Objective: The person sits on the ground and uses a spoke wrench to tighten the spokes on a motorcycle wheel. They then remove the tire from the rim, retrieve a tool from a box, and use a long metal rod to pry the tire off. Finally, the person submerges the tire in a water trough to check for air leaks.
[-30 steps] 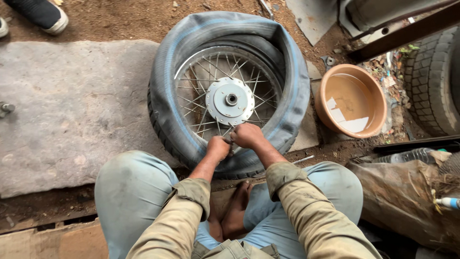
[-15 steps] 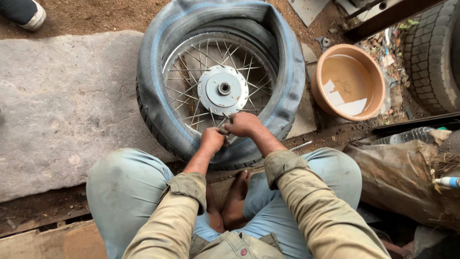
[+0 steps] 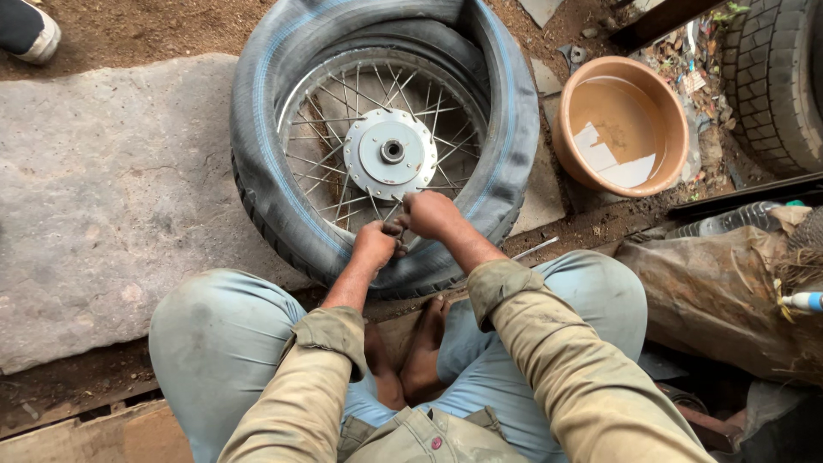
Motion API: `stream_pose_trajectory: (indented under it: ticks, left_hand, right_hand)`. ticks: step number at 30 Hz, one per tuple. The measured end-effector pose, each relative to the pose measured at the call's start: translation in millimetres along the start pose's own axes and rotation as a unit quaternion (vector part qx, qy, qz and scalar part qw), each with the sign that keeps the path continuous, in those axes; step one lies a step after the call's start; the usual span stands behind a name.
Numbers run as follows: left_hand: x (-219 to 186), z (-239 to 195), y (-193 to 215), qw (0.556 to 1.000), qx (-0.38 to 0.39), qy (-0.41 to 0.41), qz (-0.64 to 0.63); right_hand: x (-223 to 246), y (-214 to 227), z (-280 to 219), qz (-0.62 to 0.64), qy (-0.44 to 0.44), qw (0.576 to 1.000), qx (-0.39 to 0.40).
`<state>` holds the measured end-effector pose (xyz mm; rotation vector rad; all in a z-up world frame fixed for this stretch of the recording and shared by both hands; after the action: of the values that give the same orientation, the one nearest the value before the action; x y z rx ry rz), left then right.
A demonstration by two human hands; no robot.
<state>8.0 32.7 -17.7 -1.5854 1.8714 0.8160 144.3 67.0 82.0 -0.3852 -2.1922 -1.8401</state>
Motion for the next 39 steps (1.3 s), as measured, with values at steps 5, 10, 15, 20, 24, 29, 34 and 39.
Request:
stream_pose_trajectory:
  ticks: [5, 10, 15, 20, 24, 29, 34, 39]
  left_hand:
    - [5, 4, 1, 0.999, 0.010, 0.015, -0.049]
    - [5, 6, 1, 0.998, 0.012, 0.010, -0.060]
    - [9, 5, 0, 0.998, 0.011, 0.005, -0.055]
    - [13, 6, -2, 0.998, 0.006, 0.019, -0.059]
    - [13, 5, 0, 0.998, 0.009, 0.013, -0.067]
    - [17, 7, -2, 0.998, 0.007, 0.005, -0.059]
    - [29, 17, 7, 0.988, -0.052, -0.106, 0.103]
    - [28, 29, 0, 0.954, -0.117, -0.171, 0.219]
  right_hand:
    - [-9, -8, 7, 0.133, -0.031, 0.985, 0.103]
    - [-13, -11, 10, 0.167, -0.022, 0.976, 0.137]
    - [-12, -18, 8, 0.122, 0.011, 0.988, 0.096]
    - [-11, -22, 5, 0.051, 0.028, 0.997, 0.055]
    - [-9, -28, 0, 0.016, 0.036, 0.998, 0.044]
    - [-7, -29, -5, -0.026, 0.052, 0.998, 0.005]
    - [-8, -44, -7, -0.050, 0.012, 0.998, 0.034]
    - [-28, -50, 9, 0.007, 0.029, 0.999, 0.015]
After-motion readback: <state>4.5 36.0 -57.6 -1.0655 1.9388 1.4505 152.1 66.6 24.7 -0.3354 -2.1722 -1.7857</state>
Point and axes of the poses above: each hand's wrist, its own z-axis towards the middle knuckle, its own y-axis out of the back of the hand, x = y × z, the point moved 5 cm from there along z, towards the middle knuckle, and after that the axes turned 14 degrees about -x, right-handed, at the moved point
